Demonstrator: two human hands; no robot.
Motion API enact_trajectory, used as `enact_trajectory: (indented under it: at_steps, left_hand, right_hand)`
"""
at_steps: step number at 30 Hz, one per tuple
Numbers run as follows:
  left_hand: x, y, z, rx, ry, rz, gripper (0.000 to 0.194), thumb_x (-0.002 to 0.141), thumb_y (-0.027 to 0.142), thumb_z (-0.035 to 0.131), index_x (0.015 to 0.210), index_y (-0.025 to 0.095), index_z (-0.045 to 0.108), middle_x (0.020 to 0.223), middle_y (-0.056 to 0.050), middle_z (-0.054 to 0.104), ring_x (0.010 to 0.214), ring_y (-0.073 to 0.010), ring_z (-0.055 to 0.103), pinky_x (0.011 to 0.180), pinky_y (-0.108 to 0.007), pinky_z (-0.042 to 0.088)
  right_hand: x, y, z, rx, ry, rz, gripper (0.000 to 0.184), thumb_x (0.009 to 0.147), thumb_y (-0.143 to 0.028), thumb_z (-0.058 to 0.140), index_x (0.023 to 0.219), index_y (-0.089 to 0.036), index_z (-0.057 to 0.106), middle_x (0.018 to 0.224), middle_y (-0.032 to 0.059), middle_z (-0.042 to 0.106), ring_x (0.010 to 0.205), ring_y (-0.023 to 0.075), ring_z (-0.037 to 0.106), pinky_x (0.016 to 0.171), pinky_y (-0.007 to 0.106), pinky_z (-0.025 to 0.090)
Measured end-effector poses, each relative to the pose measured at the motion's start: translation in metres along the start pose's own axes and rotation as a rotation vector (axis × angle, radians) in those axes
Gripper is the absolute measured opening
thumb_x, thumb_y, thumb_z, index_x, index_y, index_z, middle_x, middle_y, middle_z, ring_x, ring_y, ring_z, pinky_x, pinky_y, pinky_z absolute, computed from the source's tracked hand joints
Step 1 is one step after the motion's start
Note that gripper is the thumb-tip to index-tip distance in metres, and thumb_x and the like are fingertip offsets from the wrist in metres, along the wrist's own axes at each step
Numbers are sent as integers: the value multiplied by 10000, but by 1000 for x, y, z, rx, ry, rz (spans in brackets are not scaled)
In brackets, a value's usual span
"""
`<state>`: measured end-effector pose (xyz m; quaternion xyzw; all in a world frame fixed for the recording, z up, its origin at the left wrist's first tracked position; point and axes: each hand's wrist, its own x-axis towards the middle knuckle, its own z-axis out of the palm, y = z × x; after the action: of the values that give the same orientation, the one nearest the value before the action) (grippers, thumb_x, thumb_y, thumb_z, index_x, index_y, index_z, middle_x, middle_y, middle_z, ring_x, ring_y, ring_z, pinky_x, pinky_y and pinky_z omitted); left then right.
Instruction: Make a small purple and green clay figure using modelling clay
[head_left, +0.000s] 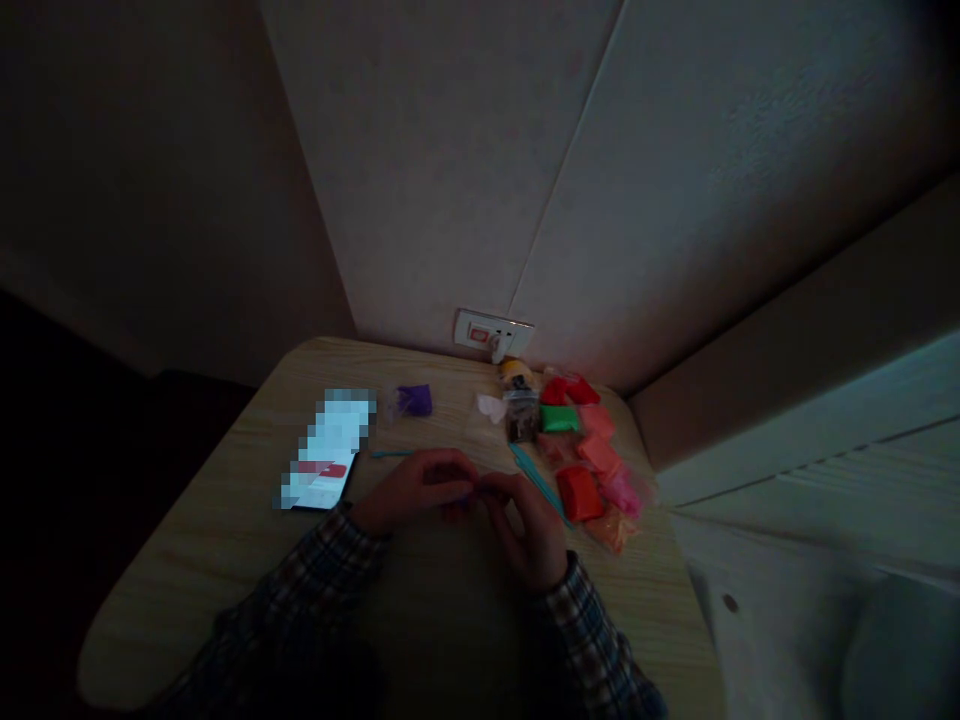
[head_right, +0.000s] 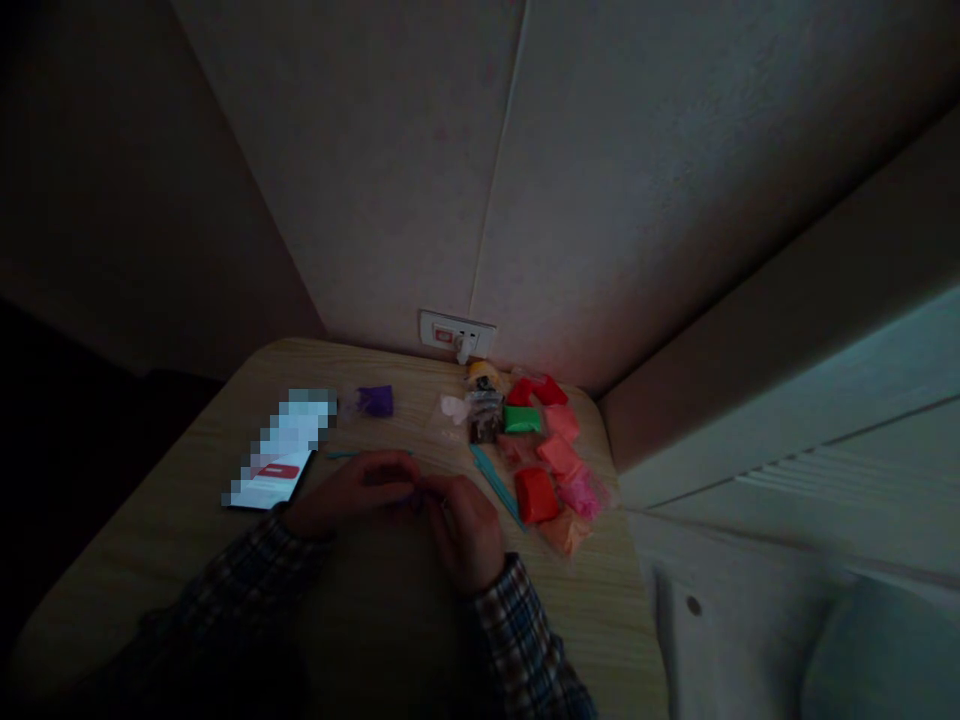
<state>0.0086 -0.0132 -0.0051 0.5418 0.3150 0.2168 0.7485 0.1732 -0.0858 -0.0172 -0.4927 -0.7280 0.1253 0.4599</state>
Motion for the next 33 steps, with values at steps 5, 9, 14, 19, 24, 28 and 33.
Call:
enact_trajectory:
  at_steps: [5, 9, 14, 19, 24, 28, 33]
  left_hand:
    - [0, 0, 0, 61, 34, -39, 305, 716, 412, 673, 806, 132, 595, 655, 25, 616, 416, -51, 451, 383, -176, 355]
    - [0, 3, 0, 57, 36, -11, 270, 689, 371, 711, 759, 133, 606, 656, 14, 622, 535, -81, 510, 472, -184, 385]
    - [0, 3, -7, 3, 69, 47, 293, 628, 258, 767, 855, 148, 618, 814, -14, 667, 764, -149, 612, 706, -265, 472]
    - [0, 1, -13, 261, 191, 108, 207, 693, 256, 699, 853, 147, 625, 831, -35, 663, 787, -178, 616, 730, -292, 480]
    - [-1, 1, -13, 750, 430, 175, 108, 790, 263, 595, 802, 159, 617, 769, -33, 642, 716, -183, 592, 691, -303, 463]
    - [-1, 0, -15, 937, 521, 265, 45, 790, 166, 550, 810, 174, 590, 864, -49, 625, 845, -209, 581, 799, -344, 464]
    - [-1, -2, -15, 997, 499, 260, 109, 762, 117, 535, 835, 181, 583, 910, -56, 623, 921, -228, 569, 849, -372, 458]
  right_hand:
    - [0, -1, -1, 25, -29, -7, 182, 903, -149, 480, 1024, -207, 603, 798, 39, 700, 701, 158, 661, 629, 272, 549]
    - [-1, 0, -2, 63, -5, 44, 136, 895, -166, 510, 957, -208, 624, 800, 37, 717, 708, 160, 687, 639, 262, 563]
    - [-1, 1, -3, 32, 73, 79, 75, 869, -190, 548, 825, -192, 608, 708, 28, 672, 621, 147, 644, 567, 248, 545]
    - [-1, 3, -1, 83, 113, 170, 109, 887, -163, 499, 954, -187, 582, 809, 44, 692, 704, 149, 676, 643, 269, 565]
    - [-4, 4, -1, 144, 88, 249, 137, 927, -198, 448, 901, -193, 582, 751, 24, 692, 651, 132, 674, 603, 245, 555]
    - [-3, 5, -2, 111, 125, 256, 79, 905, -217, 496, 909, -190, 571, 689, 12, 670, 595, 132, 653, 554, 242, 549]
    - [-2, 9, -1, 84, 127, 249, 178, 876, -221, 544, 1041, -198, 607, 843, 51, 712, 745, 174, 692, 675, 307, 575]
